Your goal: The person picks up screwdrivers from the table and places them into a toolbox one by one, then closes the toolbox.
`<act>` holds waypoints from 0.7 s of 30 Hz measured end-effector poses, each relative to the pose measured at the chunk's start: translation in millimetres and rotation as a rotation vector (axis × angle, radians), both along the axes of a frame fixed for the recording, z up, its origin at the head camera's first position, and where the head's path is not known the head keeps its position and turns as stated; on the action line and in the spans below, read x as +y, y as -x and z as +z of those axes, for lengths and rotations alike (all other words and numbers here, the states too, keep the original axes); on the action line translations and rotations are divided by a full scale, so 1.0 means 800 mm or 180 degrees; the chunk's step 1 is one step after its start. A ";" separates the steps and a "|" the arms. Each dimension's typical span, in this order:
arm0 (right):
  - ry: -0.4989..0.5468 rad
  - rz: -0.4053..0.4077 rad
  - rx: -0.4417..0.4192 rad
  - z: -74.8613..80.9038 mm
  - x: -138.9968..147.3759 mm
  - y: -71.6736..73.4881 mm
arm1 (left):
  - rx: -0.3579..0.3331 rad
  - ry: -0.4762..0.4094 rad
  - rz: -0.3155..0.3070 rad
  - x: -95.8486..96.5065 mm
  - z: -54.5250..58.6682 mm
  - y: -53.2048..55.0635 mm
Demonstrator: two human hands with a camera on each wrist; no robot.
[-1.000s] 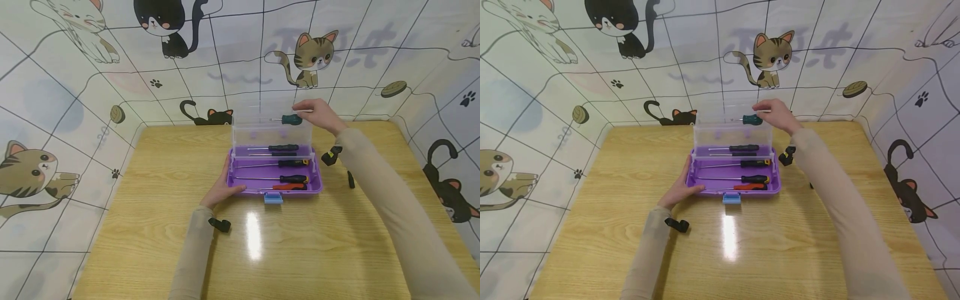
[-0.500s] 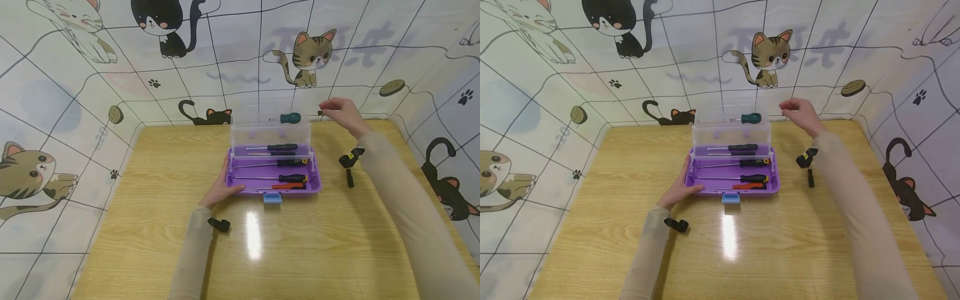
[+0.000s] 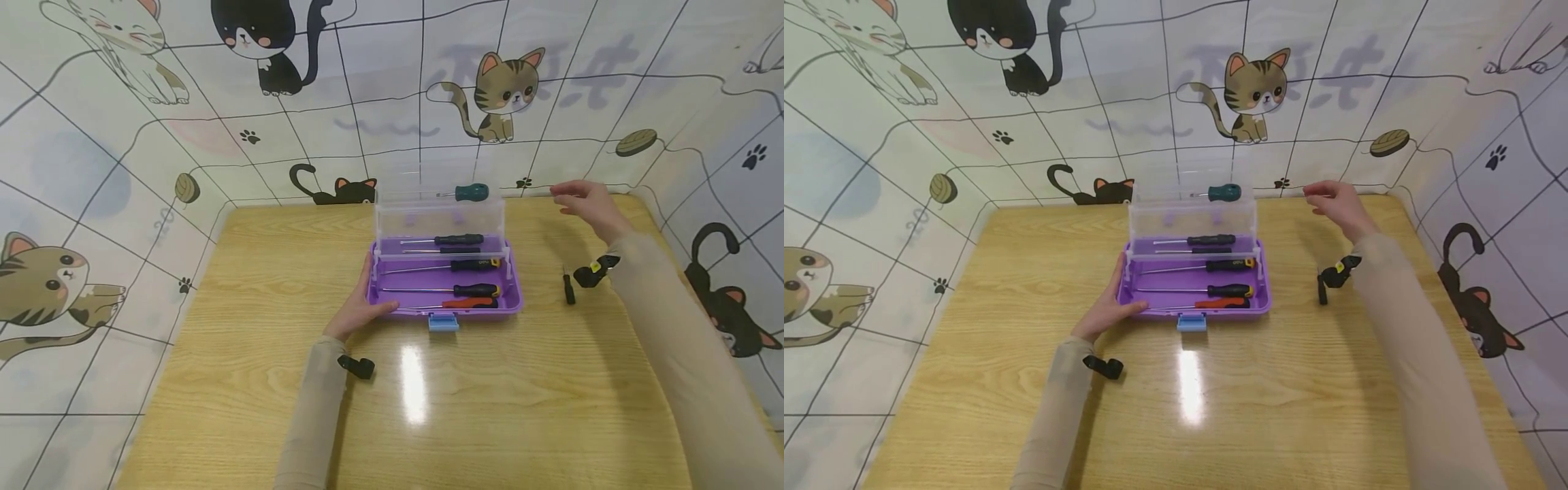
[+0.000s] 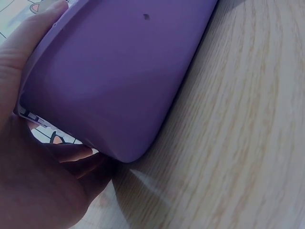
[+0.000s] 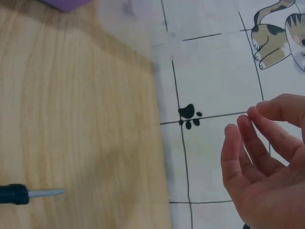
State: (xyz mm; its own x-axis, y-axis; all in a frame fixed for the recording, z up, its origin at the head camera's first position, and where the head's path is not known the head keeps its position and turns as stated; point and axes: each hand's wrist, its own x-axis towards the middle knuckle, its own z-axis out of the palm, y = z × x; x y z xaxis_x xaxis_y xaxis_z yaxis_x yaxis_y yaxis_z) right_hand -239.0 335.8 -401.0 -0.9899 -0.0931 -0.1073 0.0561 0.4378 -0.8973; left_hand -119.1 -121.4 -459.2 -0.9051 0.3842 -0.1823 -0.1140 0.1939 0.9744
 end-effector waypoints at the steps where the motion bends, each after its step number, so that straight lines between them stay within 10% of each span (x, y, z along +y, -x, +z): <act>1: 0.0016 -0.0025 -0.0032 -0.004 0.003 -0.001 | 0.0007 -0.0010 0.0000 0.000 0.000 0.000; 21: 0.0727 -0.0285 -0.0290 -0.056 0.029 -0.031 | 0.0021 -0.0043 0.0024 0.001 0.000 0.000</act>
State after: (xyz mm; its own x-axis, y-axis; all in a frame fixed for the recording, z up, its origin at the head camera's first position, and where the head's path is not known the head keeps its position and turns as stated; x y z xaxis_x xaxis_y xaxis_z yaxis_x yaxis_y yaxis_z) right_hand -214.0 359.0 -445.5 -0.9825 -0.0376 -0.1825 0.1705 0.2140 -0.9618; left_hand -119.5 -120.7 -459.5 -0.9091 0.3798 -0.1711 -0.1089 0.1797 0.9777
